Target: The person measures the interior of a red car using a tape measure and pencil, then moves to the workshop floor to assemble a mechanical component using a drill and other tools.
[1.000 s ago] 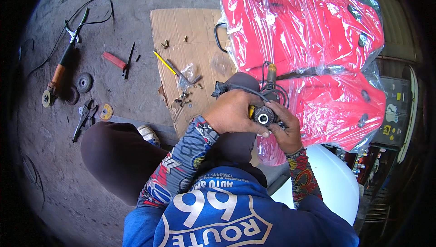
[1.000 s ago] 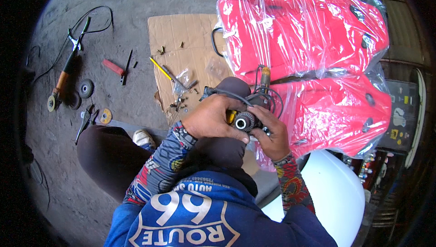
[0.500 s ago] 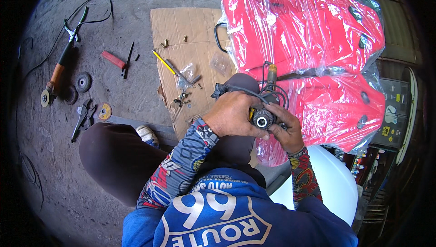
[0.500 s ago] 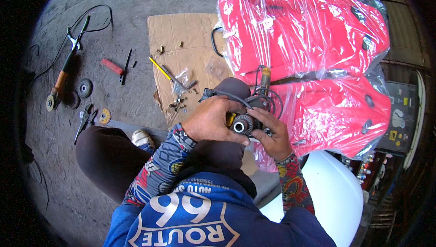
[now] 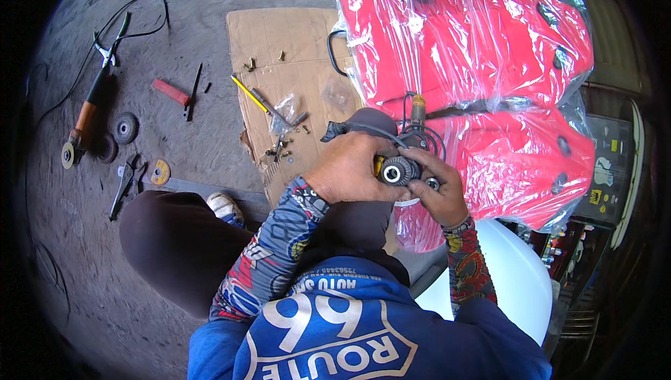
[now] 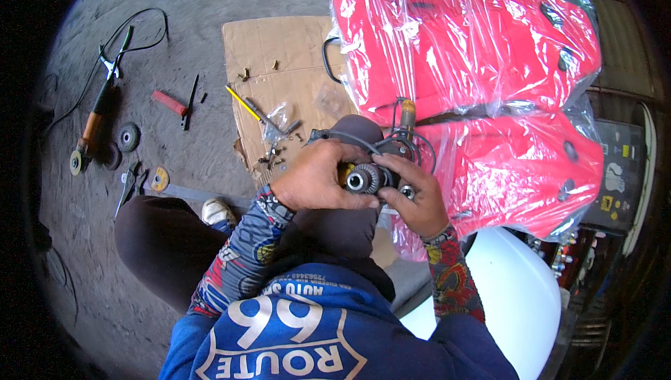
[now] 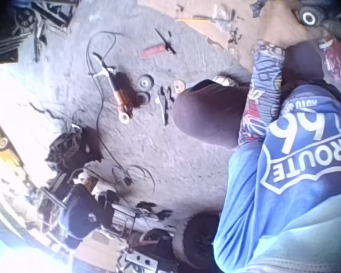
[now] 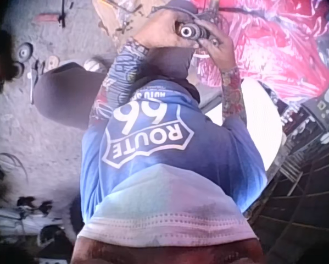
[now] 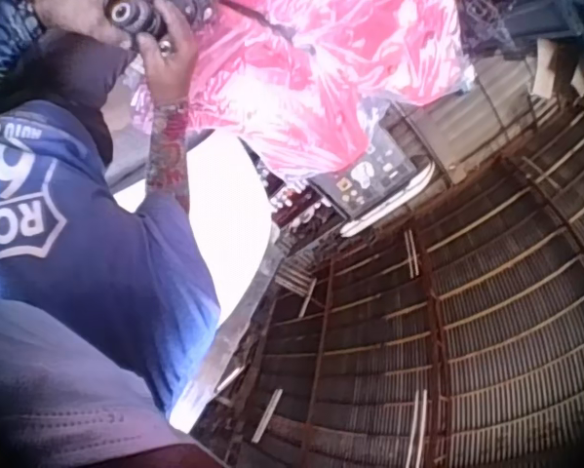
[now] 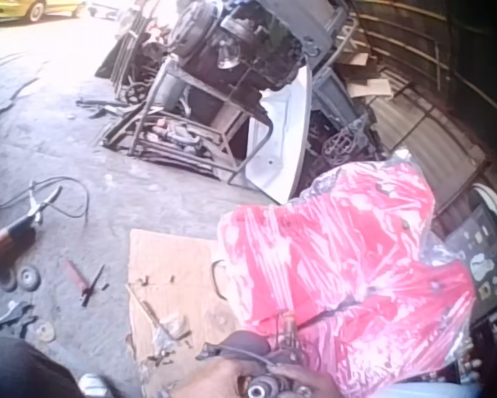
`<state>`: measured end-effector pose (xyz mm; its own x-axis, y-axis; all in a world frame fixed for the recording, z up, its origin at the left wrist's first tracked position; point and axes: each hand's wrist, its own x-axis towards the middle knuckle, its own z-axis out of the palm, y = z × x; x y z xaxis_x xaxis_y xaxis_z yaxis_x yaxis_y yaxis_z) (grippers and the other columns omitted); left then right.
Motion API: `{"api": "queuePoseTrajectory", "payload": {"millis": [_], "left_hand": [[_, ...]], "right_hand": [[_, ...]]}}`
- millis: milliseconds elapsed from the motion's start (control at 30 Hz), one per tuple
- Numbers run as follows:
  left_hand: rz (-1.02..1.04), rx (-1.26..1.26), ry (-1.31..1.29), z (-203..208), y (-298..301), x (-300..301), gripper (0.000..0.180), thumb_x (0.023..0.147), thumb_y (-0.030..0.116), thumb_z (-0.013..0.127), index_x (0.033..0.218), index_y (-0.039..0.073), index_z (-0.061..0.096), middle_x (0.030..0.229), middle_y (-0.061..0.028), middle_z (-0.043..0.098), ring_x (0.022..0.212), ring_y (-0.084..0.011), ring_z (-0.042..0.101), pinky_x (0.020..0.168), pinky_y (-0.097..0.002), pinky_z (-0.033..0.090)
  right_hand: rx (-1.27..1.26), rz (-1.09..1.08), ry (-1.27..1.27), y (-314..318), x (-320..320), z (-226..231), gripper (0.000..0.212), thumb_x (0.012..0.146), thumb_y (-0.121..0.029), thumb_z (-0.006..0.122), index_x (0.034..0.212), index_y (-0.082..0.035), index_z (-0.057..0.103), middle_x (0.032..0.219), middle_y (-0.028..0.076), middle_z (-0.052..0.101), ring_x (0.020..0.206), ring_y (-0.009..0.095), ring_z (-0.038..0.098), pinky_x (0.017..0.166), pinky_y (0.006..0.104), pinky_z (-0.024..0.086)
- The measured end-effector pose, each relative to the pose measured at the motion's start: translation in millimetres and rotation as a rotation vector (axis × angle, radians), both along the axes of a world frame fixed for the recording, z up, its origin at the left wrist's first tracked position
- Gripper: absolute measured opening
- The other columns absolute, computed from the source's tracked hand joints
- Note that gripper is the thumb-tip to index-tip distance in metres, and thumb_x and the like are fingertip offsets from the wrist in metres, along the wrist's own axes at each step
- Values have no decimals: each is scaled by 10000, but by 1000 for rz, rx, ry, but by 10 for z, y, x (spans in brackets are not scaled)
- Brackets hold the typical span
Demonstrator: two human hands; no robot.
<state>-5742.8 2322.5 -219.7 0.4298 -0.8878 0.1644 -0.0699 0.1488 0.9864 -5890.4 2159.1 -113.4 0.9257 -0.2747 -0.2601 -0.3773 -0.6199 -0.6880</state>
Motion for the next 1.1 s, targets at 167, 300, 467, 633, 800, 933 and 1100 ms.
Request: {"api": "queuePoseTrajectory", "payload": {"millis": [167, 300, 467, 633, 800, 933, 1100], "left_hand": [[35, -49, 216, -132, -17, 67, 552, 760, 296, 891, 1167, -26, 705, 1072, -175, 740, 1034, -252, 707, 937, -374, 537], [202, -48, 394, -218, -78, 45, 507, 853, 229, 850, 1247, -27, 662, 1095, -112, 731, 1057, -176, 670, 968, -333, 518], [209, -56, 606, -305, -114, 71, 406, 947, 292, 774, 1195, -17, 687, 1006, -50, 721, 910, -115, 633, 815, -276, 510], [251, 162, 662, -433, -119, 105, 462, 985, 441, 700, 1133, 4, 723, 897, -9, 689, 782, -82, 581, 687, -251, 459], [272, 178, 773, -634, -218, 113, 511, 1007, 519, 633, 1129, 33, 734, 906, -6, 685, 760, -97, 575, 664, -252, 450], [280, 178, 830, -749, -269, 106, 515, 1037, 522, 568, 1146, 45, 728, 943, -26, 688, 794, -124, 598, 709, -267, 478], [236, 85, 940, -769, -311, 74, 509, 1053, 511, 534, 1208, 55, 699, 1008, -42, 691, 853, -143, 621, 758, -274, 499]], "right_hand": [[-33, -61, 82, 47, 224, 9, 472, 882, -13, 658, 1351, 9, 624, 1263, 134, 680, 1145, 197, 644, 1003, 328, 493], [94, -154, 137, -20, 416, -29, 470, 919, -19, 624, 1386, 17, 588, 1215, 89, 670, 854, 86, 628, 717, 245, 550], [371, -165, 116, -160, 614, -50, 479, 962, -46, 593, 1430, 34, 536, 1217, 122, 685, 813, 106, 664, 580, 240, 554], [403, -233, 202, -306, 811, -42, 428, 994, -116, 630, 1374, 72, 567, 1078, 134, 719, 782, 137, 695, 529, 262, 535], [309, -65, 148, -481, 1099, -214, 440, 992, -190, 673, 1362, 34, 590, 932, 94, 722, 584, 146, 668, 520, 251, 526], [617, -106, 214, -683, 1210, -227, 450, 996, -158, 624, 1412, 2, 565, 999, 106, 730, 605, 102, 646, 587, 255, 546], [593, 20, 250, -663, 1174, -263, 413, 986, -115, 630, 1387, -17, 614, 1155, 131, 733, 739, 117, 693, 596, 233, 560]]}}
